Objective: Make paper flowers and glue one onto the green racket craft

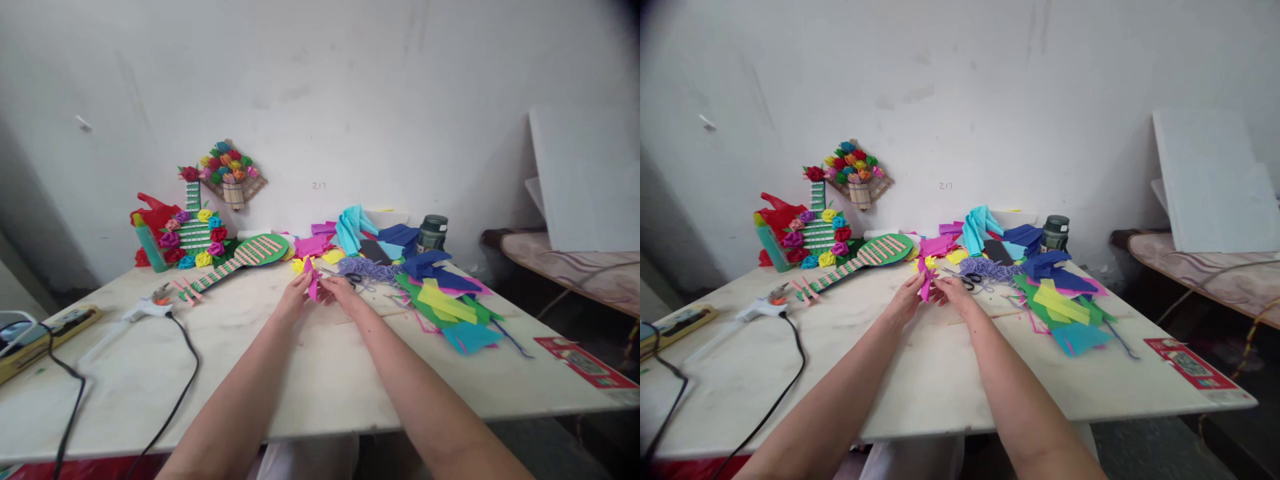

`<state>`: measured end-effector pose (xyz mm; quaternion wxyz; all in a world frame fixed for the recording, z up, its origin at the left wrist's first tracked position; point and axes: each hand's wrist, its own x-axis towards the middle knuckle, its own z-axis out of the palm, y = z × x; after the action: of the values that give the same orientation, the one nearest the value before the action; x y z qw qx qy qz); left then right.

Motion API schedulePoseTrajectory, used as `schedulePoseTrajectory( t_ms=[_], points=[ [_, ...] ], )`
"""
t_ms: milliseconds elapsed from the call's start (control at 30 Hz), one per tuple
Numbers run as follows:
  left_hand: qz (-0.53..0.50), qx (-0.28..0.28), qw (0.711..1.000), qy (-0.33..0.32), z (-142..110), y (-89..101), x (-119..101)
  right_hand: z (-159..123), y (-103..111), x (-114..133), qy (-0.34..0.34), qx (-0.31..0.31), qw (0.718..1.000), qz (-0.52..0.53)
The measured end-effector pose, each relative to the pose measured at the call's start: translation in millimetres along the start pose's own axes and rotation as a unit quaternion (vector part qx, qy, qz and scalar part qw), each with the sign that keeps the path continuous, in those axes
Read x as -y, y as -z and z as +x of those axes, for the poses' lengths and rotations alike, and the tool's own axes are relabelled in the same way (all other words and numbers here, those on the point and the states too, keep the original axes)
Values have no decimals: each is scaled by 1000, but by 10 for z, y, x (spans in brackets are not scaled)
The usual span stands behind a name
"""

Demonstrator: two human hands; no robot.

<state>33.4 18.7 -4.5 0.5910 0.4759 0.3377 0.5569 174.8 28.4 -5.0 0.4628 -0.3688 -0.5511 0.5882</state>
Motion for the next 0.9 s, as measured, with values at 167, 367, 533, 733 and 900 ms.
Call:
schedulePoseTrajectory(
  t_ms=[167,367,533,733,900],
  points=[
    [-24,33,999,-14,-9,-2,28,15,25,-17,-11,26,999,45],
    [-21,31,999,-20,-20,-14,25,-3,4,7,5,33,997,76],
    [19,26,998,-62,-6,29,2,24,17,-19,11,28,998,64],
    [82,-41,989,-118,58,99,-1,23,-1,-21,22,24,999,37],
    [48,-30,996,-70,33,92,-34,7,1,17,23,16,999,28]
  ],
)
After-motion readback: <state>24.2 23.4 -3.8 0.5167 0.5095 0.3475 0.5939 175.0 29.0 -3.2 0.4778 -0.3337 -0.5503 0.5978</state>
